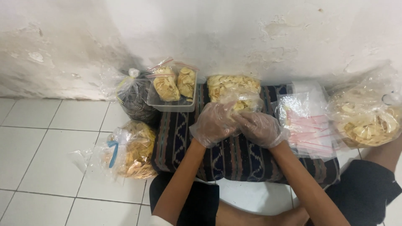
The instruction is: Manually packaging crackers into plastic bags while wearing protective gloves.
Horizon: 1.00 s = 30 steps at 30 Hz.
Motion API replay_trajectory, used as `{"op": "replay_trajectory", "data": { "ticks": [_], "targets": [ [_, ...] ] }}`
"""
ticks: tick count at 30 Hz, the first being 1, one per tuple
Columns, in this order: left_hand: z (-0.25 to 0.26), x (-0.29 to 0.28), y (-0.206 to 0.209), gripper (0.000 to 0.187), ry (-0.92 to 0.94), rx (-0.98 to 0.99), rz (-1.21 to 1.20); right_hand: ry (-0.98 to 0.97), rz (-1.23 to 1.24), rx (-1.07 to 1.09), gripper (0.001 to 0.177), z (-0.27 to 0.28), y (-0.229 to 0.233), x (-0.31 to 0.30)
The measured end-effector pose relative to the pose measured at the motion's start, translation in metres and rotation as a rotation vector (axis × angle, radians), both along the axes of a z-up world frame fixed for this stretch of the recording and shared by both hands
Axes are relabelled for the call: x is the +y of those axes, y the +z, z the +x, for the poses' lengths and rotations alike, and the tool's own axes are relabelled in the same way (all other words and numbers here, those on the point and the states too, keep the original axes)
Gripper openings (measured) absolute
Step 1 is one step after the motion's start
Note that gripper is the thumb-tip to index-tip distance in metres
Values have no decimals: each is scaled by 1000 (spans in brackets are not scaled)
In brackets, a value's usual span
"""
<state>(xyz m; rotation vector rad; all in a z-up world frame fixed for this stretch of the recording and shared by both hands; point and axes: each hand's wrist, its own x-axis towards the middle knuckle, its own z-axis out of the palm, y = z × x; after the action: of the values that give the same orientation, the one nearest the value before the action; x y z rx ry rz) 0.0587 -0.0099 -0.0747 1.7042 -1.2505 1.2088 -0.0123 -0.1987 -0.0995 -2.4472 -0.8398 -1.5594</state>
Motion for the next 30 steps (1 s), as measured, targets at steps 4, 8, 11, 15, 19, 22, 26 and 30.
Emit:
{"op": "replay_trajectory", "data": {
  "ticks": [4,8,11,15,19,22,26,30],
  "targets": [
    [-4,2,6,47,1,47,10,-5,54,-20,17,8,-18,-2],
    [-27,0,42,41,98,45,-48,-50,92,8,21,7,-27,-13],
    [-4,1,-16,59,106,126,-13,-69,213,91,20,16,-40,-30],
    [-1,5,-23,54,105,82,-70,-180,271,114,18,22,-50,-37],
    [3,2,-23,59,111,71,-40,-257,186,288,20,18,-22,-21],
    [0,0,-15,61,119,95,-24,-376,104,432,29,19,-29,-19],
    [-4,2,-7,58,101,179,13,-330,69,384,28,11,-18,-17],
    [-1,1,-10,53,119,189,6,-331,109,272,18,21,-20,-8]
  ]
}}
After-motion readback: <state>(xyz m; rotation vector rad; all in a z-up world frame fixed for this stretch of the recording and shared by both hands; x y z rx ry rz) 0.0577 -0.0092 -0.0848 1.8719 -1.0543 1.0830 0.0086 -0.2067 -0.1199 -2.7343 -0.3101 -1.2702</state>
